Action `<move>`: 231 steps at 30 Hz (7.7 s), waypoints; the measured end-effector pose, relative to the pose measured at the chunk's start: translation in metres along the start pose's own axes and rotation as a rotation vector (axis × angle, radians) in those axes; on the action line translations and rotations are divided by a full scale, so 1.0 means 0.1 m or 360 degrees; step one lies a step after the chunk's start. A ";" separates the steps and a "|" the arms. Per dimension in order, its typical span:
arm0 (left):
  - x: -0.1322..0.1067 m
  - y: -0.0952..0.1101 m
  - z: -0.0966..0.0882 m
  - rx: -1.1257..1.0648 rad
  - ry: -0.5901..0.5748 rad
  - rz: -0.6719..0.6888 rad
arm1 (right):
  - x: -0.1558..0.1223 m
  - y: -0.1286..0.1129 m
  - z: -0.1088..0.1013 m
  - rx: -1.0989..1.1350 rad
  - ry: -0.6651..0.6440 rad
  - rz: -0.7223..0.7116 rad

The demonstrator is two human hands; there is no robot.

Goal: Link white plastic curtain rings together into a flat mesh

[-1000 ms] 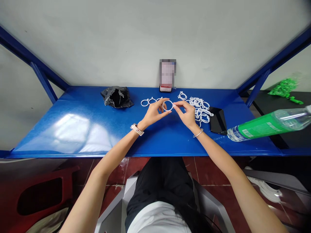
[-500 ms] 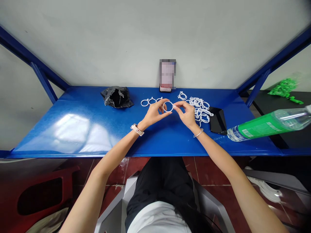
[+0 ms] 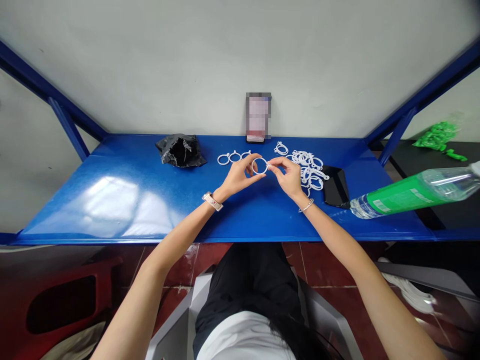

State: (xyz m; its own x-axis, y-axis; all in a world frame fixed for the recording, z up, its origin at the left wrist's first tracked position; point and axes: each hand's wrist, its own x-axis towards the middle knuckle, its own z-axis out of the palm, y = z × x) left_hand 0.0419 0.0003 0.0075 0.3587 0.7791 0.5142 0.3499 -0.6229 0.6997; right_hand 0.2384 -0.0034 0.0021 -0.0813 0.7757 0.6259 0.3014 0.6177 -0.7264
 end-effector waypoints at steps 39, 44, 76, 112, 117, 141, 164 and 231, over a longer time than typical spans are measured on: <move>0.00 0.05 -0.02 0.0095 0.0037 0.0095 | 0.04 -0.10 -0.01 0.0050 0.0028 0.0023; -0.01 0.07 -0.03 0.0152 0.0057 0.0154 | 0.03 -0.09 -0.02 0.0030 0.0019 -0.0013; -0.03 0.03 0.05 -0.0019 -0.0110 0.0139 | -0.01 -0.24 0.01 -0.0103 -0.0223 -0.0180; -0.01 0.13 0.01 -0.0228 0.0105 -0.0007 | 0.02 -0.24 -0.04 -0.0381 -0.0271 -0.0569; 0.00 0.16 -0.03 -0.0333 0.0123 -0.0083 | 0.00 -0.24 -0.06 -0.0366 -0.0405 -0.0525; -0.02 0.08 0.01 0.0643 0.0393 0.0809 | -0.01 -0.19 -0.08 -0.0536 -0.0430 -0.0504; -0.05 0.03 0.02 0.0562 0.0223 0.0551 | -0.01 -0.18 -0.06 -0.0531 -0.0462 -0.0417; -0.08 -0.06 0.17 0.1364 -0.0735 0.0052 | -0.03 0.39 -0.02 -0.0998 -0.0813 -0.0017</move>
State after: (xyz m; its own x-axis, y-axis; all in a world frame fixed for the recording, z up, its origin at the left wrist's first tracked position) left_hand 0.0516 -0.0032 -0.0095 0.6197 0.7696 0.1542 0.7792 -0.6267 -0.0037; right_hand 0.2524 0.0182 -0.0274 -0.4654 0.8272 0.3149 0.7627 0.5553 -0.3315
